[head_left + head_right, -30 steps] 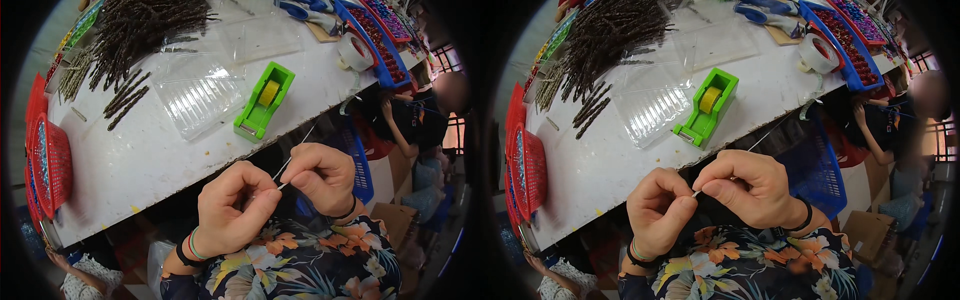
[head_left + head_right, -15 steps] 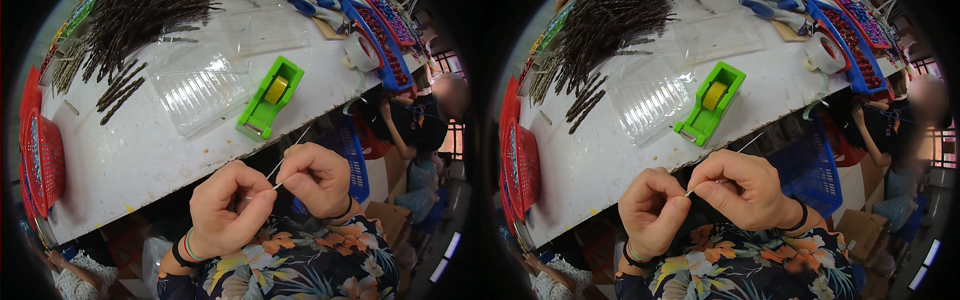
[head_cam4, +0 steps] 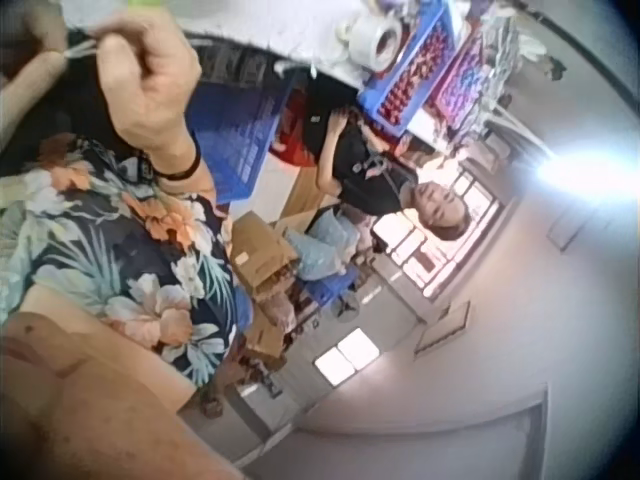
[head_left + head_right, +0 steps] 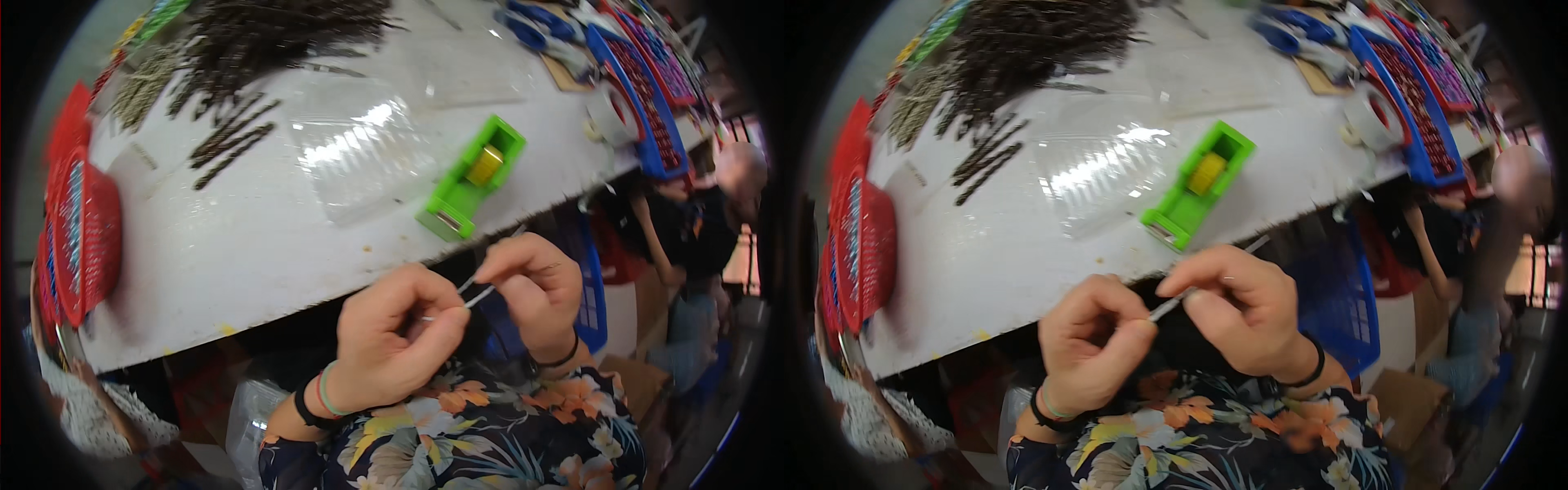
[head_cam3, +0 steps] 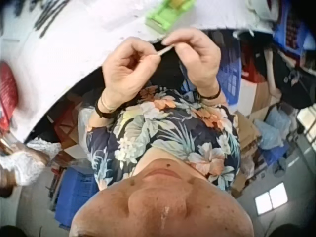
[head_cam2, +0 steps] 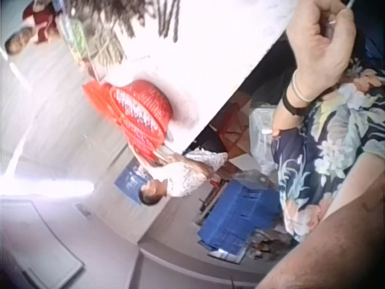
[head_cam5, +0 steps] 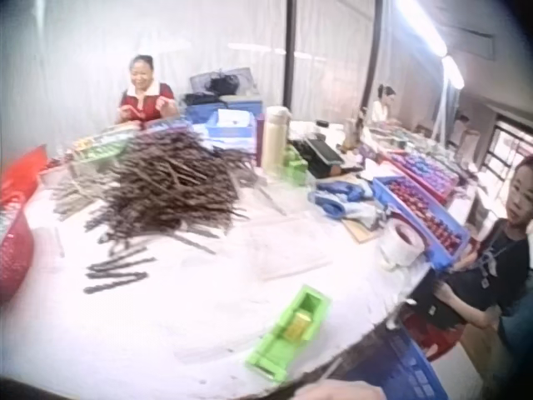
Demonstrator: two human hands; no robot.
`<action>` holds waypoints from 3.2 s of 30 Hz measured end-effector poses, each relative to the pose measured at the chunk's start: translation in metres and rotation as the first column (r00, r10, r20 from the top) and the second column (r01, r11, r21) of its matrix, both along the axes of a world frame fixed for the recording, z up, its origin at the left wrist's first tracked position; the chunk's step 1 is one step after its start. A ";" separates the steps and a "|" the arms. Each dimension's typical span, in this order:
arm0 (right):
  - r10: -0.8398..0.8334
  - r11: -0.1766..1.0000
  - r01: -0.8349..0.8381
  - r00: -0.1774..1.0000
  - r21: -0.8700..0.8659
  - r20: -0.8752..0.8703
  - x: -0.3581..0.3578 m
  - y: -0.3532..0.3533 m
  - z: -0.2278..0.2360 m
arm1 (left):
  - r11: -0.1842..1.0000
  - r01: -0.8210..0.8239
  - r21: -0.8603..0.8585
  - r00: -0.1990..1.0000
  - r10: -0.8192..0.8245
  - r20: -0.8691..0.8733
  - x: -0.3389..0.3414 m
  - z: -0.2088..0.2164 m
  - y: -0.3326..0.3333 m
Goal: The person places glittery sticks into a clear plastic tray, seals it with tape, and places it in a blue basket. They then pick up a needle and thread, attempting to tie a knot. The person continues to handle the sticks and thread throughout the clip.
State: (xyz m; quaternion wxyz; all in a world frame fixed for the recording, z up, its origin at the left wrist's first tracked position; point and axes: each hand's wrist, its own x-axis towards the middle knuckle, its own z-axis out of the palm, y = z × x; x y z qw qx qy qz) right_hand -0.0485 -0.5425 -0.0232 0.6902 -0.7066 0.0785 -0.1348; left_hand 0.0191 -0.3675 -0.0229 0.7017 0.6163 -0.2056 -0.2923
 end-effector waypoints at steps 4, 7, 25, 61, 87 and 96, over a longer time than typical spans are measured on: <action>0.031 0.998 -0.032 0.999 0.046 0.019 0.004 0.014 -0.001 | 1.000 -0.021 -0.012 1.000 0.021 -0.003 0.003 -0.003 0.008; 0.002 1.000 -0.002 1.000 -0.003 0.018 0.004 0.009 -0.019 | 0.998 -0.045 -0.041 0.987 0.050 0.150 0.006 -0.011 0.001; 0.112 0.902 -0.109 0.994 -0.417 -0.016 0.010 0.007 -0.018 | 0.984 -0.070 -0.165 0.954 0.115 0.278 0.009 -0.014 0.030; 0.257 0.927 -0.280 0.959 -0.250 -0.123 0.046 0.088 0.012 | -0.205 -0.912 0.355 0.307 0.232 0.923 0.060 0.095 0.440; 0.213 0.940 -0.249 0.962 -0.235 -0.169 0.052 0.066 -0.019 | -0.449 -0.513 0.732 0.850 -0.145 0.507 0.154 0.013 0.462; 0.184 0.948 -0.225 0.965 -0.227 -0.186 0.053 0.054 -0.025 | -0.153 -0.620 0.770 0.775 0.036 0.631 0.143 0.042 0.467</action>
